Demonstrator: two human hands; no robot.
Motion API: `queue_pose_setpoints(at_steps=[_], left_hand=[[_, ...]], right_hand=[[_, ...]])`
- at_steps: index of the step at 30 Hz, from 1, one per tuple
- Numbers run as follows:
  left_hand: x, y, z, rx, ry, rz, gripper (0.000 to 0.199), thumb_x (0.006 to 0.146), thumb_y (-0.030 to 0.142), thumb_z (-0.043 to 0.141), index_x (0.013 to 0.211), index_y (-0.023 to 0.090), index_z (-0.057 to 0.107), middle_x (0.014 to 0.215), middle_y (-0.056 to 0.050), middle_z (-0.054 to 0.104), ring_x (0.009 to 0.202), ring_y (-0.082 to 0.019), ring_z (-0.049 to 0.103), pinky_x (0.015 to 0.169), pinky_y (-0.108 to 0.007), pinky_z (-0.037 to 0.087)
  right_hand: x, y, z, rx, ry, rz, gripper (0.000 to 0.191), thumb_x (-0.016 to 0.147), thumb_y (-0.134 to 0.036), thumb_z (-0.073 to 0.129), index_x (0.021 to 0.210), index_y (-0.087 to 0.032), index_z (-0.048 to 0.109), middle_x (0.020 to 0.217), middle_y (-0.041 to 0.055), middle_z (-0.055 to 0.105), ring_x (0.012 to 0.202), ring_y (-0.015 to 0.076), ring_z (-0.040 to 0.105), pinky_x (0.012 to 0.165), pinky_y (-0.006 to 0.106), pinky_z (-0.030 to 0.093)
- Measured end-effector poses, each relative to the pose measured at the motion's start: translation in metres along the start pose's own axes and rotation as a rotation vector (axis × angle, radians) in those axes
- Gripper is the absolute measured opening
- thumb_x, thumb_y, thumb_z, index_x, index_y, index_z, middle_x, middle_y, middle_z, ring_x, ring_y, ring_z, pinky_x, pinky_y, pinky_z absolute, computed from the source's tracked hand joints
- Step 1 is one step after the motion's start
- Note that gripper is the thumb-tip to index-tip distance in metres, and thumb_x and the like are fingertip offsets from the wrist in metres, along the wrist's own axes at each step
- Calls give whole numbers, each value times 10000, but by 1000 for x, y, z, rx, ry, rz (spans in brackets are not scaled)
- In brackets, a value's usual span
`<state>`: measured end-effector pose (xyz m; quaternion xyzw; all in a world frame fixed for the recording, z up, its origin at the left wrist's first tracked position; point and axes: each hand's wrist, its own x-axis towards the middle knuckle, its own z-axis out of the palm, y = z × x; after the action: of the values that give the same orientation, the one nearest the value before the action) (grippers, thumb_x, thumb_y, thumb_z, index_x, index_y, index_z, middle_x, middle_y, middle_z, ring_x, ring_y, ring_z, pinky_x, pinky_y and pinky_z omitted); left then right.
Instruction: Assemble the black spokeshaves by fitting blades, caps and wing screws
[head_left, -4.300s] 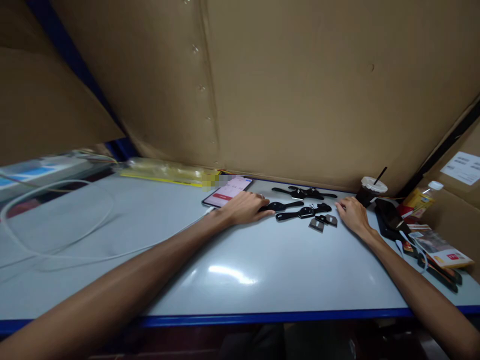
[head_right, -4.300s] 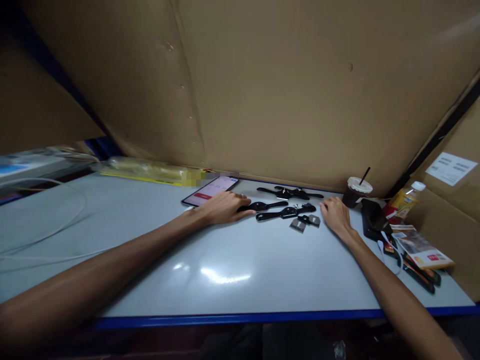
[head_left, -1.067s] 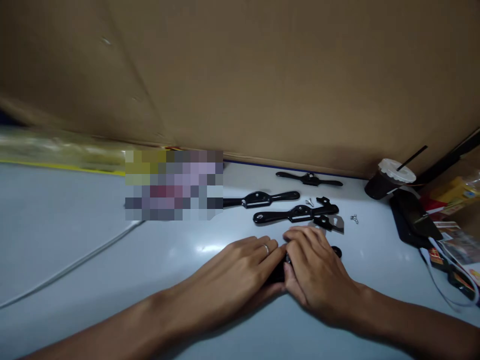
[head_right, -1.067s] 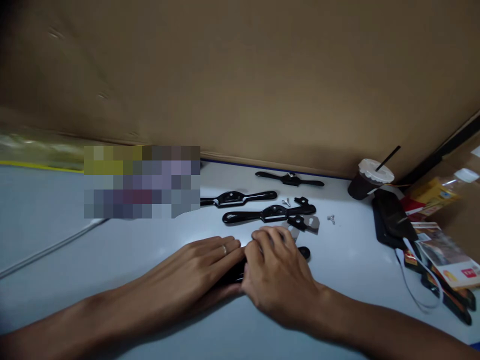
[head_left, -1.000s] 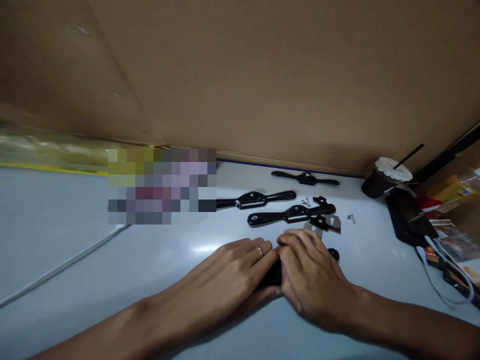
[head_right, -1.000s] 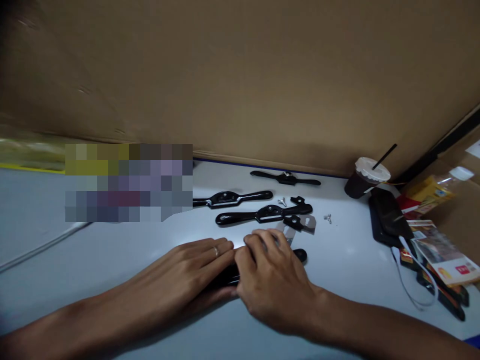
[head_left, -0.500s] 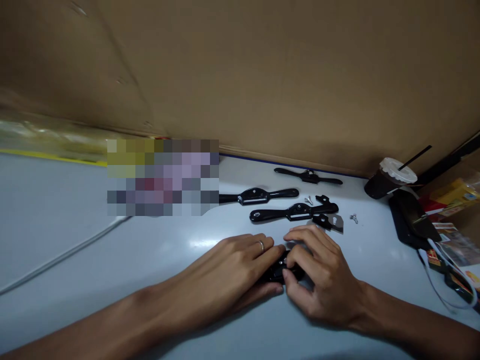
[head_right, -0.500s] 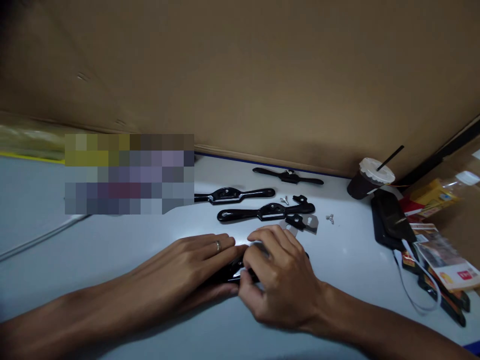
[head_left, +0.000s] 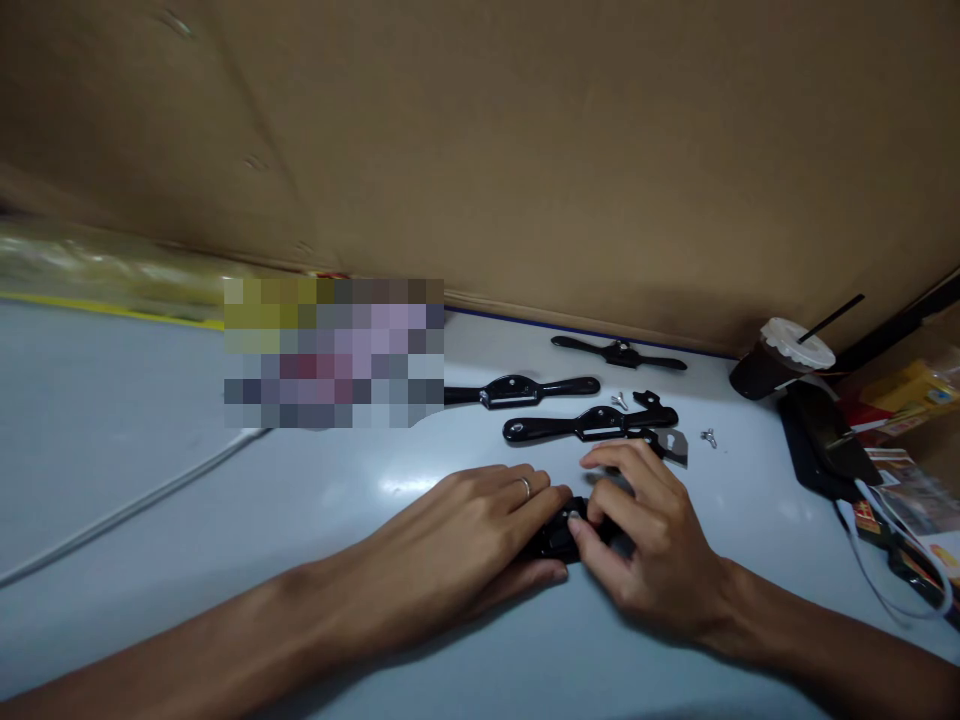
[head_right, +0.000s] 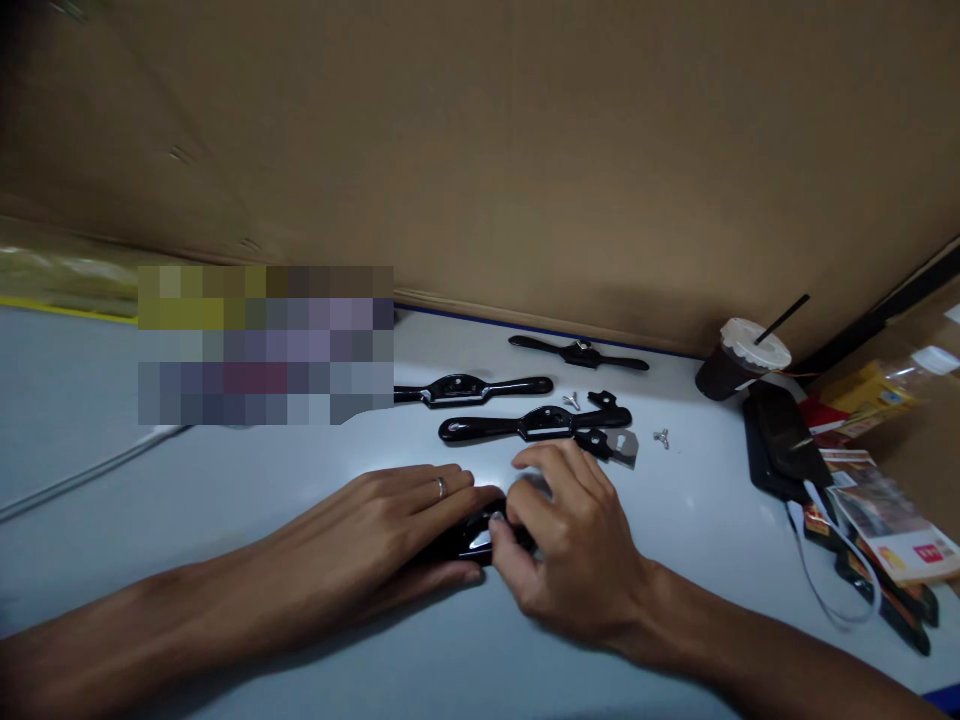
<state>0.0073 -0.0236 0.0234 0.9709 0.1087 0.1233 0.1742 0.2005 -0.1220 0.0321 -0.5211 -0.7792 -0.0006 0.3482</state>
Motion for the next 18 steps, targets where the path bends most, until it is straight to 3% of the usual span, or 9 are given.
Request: queue_pose_setpoints(at_steps=[3,6,8,11,14,18], left_hand=[[0,1,0,-1,-1,-9,138,988,332,609,959,201,576,849,-1,646,689,-173,582,611,-305,405],[0,-1,2,-10,18,6,185,1018,369,551,956,197,579,856,-11,654,705,-178,593,627,-309,421],[-1,-2,3,-13,20,15,204,1026,390,540,983,195,579,867,-13,656,717,-182,598,642,-313,434],[0,-1,2,3,10,14,174,1005,363,586,963,196,569,860,-5,648,703,-181,591,627,-312,425],[0,1,0,18,7,15,144,974,317,638,951,197,562,840,3,638,672,-176,576,606,-308,404],[0,1,1,18,14,19,169,971,331,648,939,197,550,865,-7,653,707,-182,598,626,-306,413]], right_hand=[[-1,1,0,-27,-41,32,52,907,-158,574,879,-160,618,1049,144,656,1022,269,596,841,454,553],[-2,2,-2,5,-121,-101,136,911,-129,529,953,-163,653,1113,149,645,1069,267,589,877,461,554],[-2,2,-2,21,-119,-160,121,904,-138,536,895,-176,650,1114,148,641,1062,265,593,860,454,561],[-2,2,-1,10,-48,-85,133,915,-164,566,788,-188,594,1071,142,650,1021,262,605,824,447,563],[-2,3,0,-19,-21,25,102,924,-188,586,823,-173,591,1037,144,655,985,265,610,808,451,560],[-2,3,-3,-5,-101,-88,148,911,-104,521,950,-147,657,1096,153,645,1051,266,594,864,451,554]])
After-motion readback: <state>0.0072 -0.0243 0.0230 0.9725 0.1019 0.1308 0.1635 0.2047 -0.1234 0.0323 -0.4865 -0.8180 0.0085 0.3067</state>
